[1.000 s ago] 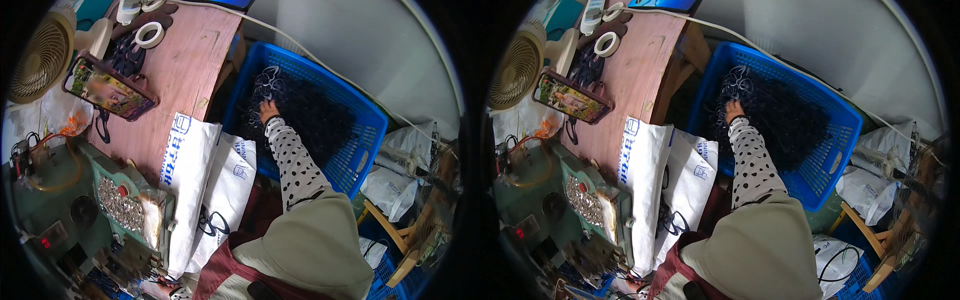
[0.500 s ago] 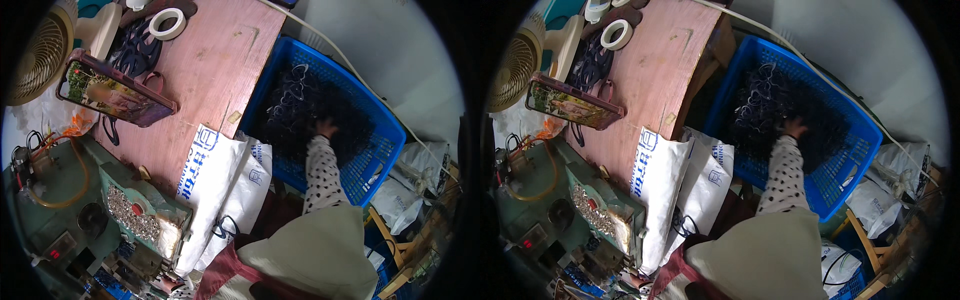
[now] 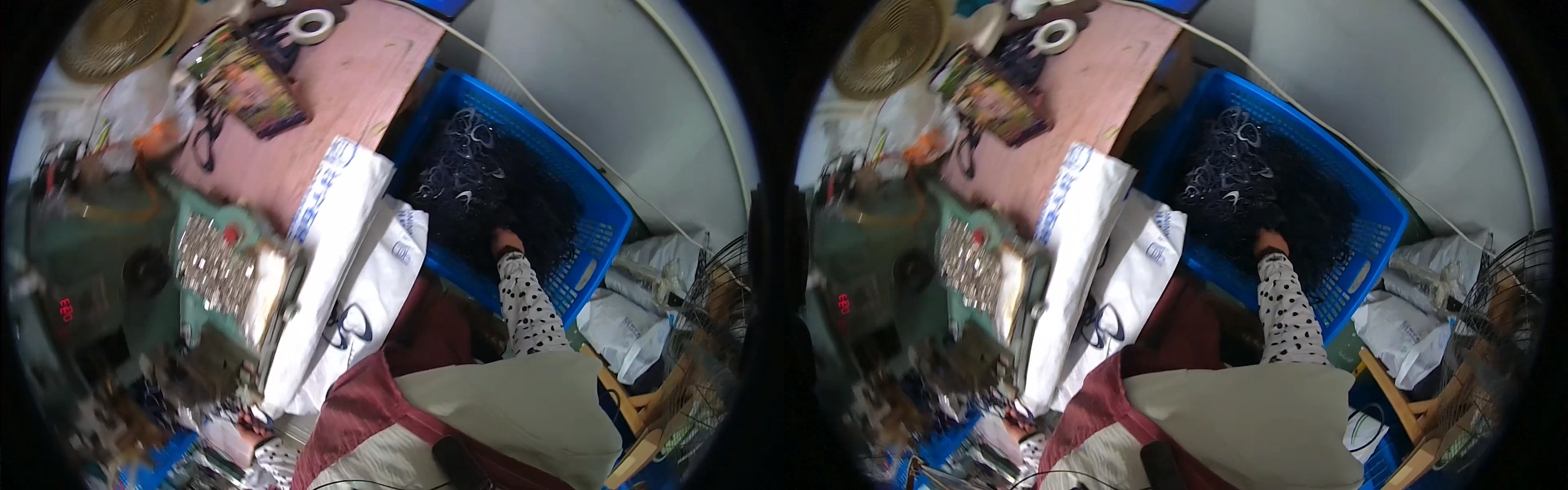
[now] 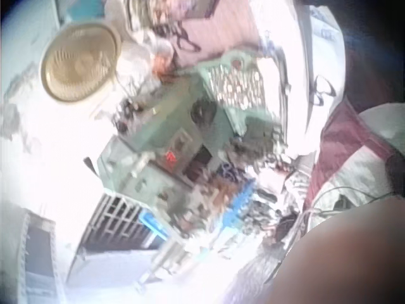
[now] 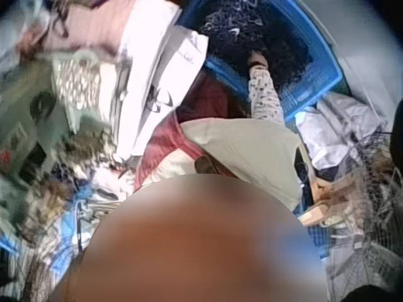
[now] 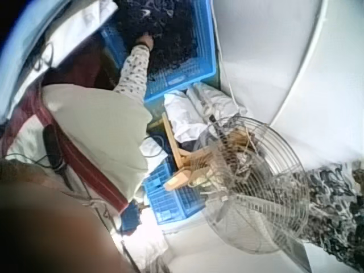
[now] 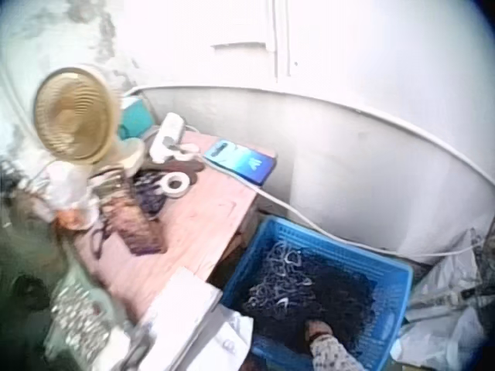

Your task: The person repeatedly picks dark blue flexible loops from a blue basket, places them into a small press machine, and adds small metal pieces before operating the press. The person then removes the assembled parts and places them on the table. This cycle repeats throughout the clip.

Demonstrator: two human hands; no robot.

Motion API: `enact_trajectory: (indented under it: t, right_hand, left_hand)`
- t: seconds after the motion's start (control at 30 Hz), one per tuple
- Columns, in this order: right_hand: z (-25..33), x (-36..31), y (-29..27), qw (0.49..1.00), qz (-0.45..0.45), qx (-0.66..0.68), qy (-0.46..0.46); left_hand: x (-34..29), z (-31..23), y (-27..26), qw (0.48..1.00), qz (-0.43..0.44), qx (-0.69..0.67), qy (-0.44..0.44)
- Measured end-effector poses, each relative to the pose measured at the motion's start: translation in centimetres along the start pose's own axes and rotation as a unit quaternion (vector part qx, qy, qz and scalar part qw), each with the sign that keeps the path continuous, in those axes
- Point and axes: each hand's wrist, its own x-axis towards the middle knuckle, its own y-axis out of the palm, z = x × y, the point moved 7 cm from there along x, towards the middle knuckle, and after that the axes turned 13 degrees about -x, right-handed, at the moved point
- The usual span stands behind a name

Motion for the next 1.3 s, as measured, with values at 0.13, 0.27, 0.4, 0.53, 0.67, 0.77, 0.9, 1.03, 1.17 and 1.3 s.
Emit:
enact_trajectory:
  t: [0.13, 0.27, 0.4, 0.53, 0.67, 0.77, 0.9, 1.03, 1.17, 1.3]
  right_hand:
    - [9.1, -2.5, -6.3, 0.976, -0.089, 0.165, -0.110]
    - [16.8, -4.3, -1.3, 0.920, 0.031, 0.358, -0.159]
    - [20.3, -11.2, -4.9, 0.810, 0.011, 0.549, -0.209]
    - [15.6, -14.3, -7.9, 0.904, -0.140, 0.304, -0.265]
    - [12.2, -17.5, -5.7, 0.955, -0.058, 0.061, -0.285]
    - [11.8, -15.5, -5.1, 0.926, -0.128, 0.035, -0.353]
    - [12.3, -16.0, -6.4, 0.931, 0.206, 0.215, -0.211]
    - [11.5, -18.1, -6.2, 0.929, 0.269, 0.135, -0.216]
    - [11.8, -18.7, -7.0, 0.938, 0.167, -0.012, -0.303]
    - [11.3, -18.8, -7.1, 0.920, 0.199, -0.021, -0.337]
  left_hand:
    - [-2.3, 0.7, 2.4, 0.994, -0.070, -0.060, 0.057]
    - [-1.7, 1.7, 2.9, 0.982, 0.094, -0.162, 0.028]
    - [-7.4, 1.1, 5.7, 0.980, 0.002, -0.115, 0.166]
    - [-16.4, 2.4, 10.9, 0.971, 0.010, 0.084, 0.223]
    - [-22.8, 7.2, 13.5, 0.787, 0.124, 0.450, 0.404]
    - [-23.6, 10.9, 15.1, 0.744, 0.167, 0.552, 0.337]
    - [-19.0, 13.1, 9.9, 0.817, 0.109, 0.475, 0.308]
    - [-19.8, 11.4, 9.5, 0.773, 0.091, 0.514, 0.361]
    - [-21.9, 10.7, 10.7, 0.757, 0.072, 0.483, 0.433]
    - [-22.8, 8.5, 11.4, 0.759, 0.066, 0.465, 0.452]
